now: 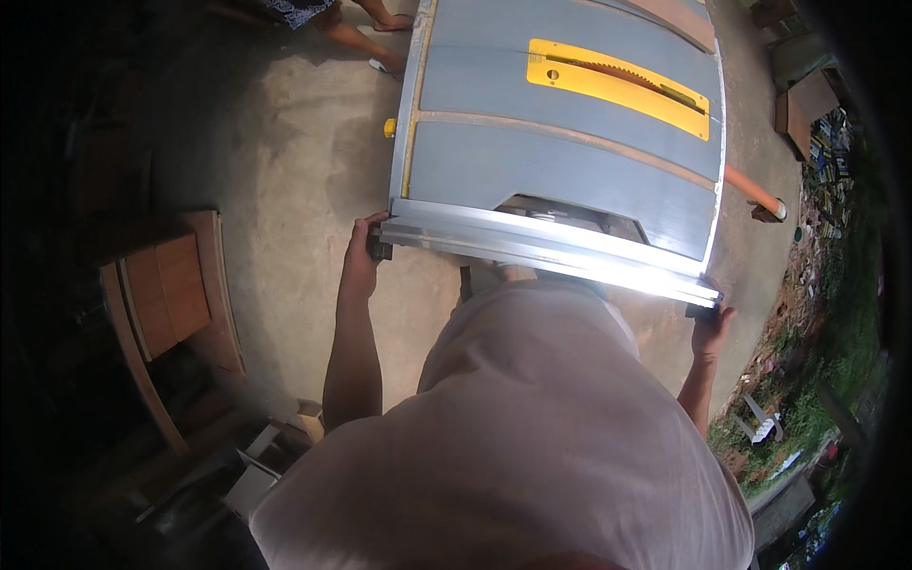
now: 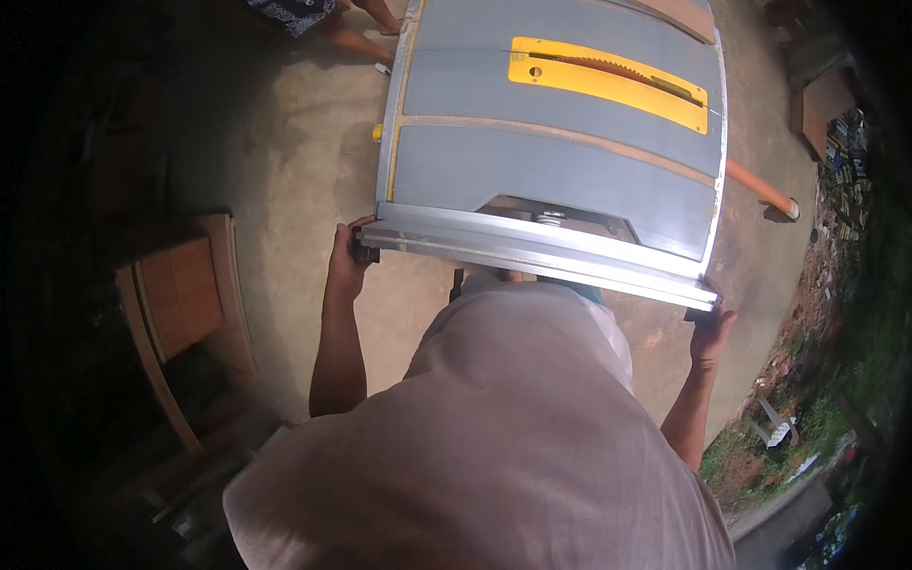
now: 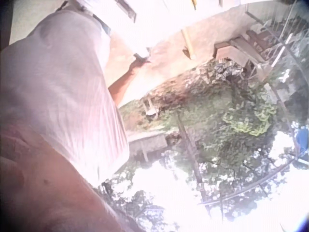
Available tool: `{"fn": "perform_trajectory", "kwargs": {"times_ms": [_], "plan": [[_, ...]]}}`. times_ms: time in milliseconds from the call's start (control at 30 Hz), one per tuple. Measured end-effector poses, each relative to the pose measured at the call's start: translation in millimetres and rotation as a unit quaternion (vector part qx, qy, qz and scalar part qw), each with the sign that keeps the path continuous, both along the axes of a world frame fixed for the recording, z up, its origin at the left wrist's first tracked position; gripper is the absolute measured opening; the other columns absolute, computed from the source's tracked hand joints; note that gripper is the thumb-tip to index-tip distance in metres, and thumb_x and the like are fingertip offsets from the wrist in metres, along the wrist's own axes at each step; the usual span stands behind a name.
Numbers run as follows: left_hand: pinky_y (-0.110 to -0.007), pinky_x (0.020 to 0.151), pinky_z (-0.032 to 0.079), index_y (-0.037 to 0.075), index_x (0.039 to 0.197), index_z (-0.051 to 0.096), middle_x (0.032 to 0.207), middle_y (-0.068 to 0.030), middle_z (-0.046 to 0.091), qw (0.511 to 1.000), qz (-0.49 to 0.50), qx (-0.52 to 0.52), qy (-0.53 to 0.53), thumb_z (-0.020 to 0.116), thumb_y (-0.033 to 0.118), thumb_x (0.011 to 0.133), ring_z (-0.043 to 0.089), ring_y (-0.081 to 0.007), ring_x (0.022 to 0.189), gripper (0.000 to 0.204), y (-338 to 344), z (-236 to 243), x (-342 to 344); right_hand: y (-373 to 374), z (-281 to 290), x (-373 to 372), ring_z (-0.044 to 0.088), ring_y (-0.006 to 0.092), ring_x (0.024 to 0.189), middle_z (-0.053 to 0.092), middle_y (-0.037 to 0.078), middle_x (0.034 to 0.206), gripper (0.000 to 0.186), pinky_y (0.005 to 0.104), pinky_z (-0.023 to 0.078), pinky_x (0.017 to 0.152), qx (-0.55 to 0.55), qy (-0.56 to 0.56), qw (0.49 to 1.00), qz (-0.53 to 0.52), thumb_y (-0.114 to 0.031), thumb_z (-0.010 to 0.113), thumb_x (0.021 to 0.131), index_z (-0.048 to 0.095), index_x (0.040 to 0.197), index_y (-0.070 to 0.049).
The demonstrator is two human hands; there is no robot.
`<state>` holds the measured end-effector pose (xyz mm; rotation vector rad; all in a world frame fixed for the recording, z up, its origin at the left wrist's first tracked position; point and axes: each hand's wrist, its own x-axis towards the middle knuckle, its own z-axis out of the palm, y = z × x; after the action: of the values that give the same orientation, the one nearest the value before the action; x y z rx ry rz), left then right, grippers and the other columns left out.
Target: The person adjusts the fence and rip guard on a table saw, repeatedly loosening and tightening knobs to reposition the metal fence. They use a tape measure to check distances and make fine adjustments to the fence alignment.
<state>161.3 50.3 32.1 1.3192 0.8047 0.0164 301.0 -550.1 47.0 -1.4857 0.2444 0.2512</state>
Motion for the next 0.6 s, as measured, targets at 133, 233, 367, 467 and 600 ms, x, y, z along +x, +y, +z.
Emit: {"fn": "perform_trajectory", "kwargs": {"times_ms": [133, 233, 367, 467, 600], "plan": [[-0.030, 0.099, 0.035, 0.002, 0.130, 0.051, 0.118, -0.0096, 0.057, 0.985, -0.086, 0.098, 0.112, 0.037, 0.046, 0.101, 0.048, -0.0192, 0.116, 0.054, 4, 28, 38, 22, 64, 53, 0.058, 0.0225, 0.089, 0.063, 0.011, 0.099, 0.055, 0.0336, 0.044, 0.082, -0.379, -0.077, 0.901, 0.194, -0.052, 0.055, 0.089, 0.065, 0.107, -0.001], [-0.031, 0.098, 0.038, -0.001, 0.129, 0.052, 0.119, -0.0114, 0.058, 0.965, -0.163, 0.175, 0.108, 0.039, 0.045, 0.101, 0.051, -0.0196, 0.112, 0.056, -2, 35, 57, 104, 100, 70, 0.060, 0.0263, 0.100, 0.064, 0.016, 0.106, 0.060, 0.0358, 0.045, 0.088, -0.310, 0.036, 0.879, 0.361, -0.056, 0.059, 0.085, 0.066, 0.106, 0.000], [-0.030, 0.096, 0.040, -0.001, 0.129, 0.052, 0.117, -0.0106, 0.059, 0.976, -0.135, 0.149, 0.081, 0.039, 0.045, 0.101, 0.053, -0.0185, 0.109, 0.055, 1, 25, 53, 189, 71, 50, 0.053, 0.0391, 0.120, 0.059, 0.021, 0.124, 0.088, 0.0434, 0.042, 0.099, -0.481, -0.057, 0.736, 0.472, -0.080, 0.049, 0.074, 0.064, 0.120, -0.006], [-0.031, 0.096, 0.040, -0.001, 0.130, 0.052, 0.118, -0.0111, 0.059, 0.988, -0.100, 0.107, 0.055, 0.039, 0.047, 0.100, 0.053, -0.0188, 0.109, 0.058, 0, 19, 49, 205, 52, 66, 0.054, 0.0387, 0.118, 0.060, 0.020, 0.123, 0.101, 0.0441, 0.042, 0.098, -0.378, 0.065, 0.772, 0.507, -0.089, 0.047, 0.065, 0.062, 0.124, -0.008], [-0.033, 0.099, 0.039, -0.001, 0.131, 0.051, 0.124, -0.0149, 0.057, 0.990, -0.079, 0.112, 0.025, 0.035, 0.054, 0.099, 0.054, -0.0225, 0.112, 0.065, 3, 8, 42, 212, 61, 64, 0.055, 0.0373, 0.117, 0.062, 0.022, 0.119, 0.111, 0.0431, 0.042, 0.099, -0.428, 0.073, 0.737, 0.518, -0.091, 0.054, 0.055, 0.060, 0.125, -0.004]]}}
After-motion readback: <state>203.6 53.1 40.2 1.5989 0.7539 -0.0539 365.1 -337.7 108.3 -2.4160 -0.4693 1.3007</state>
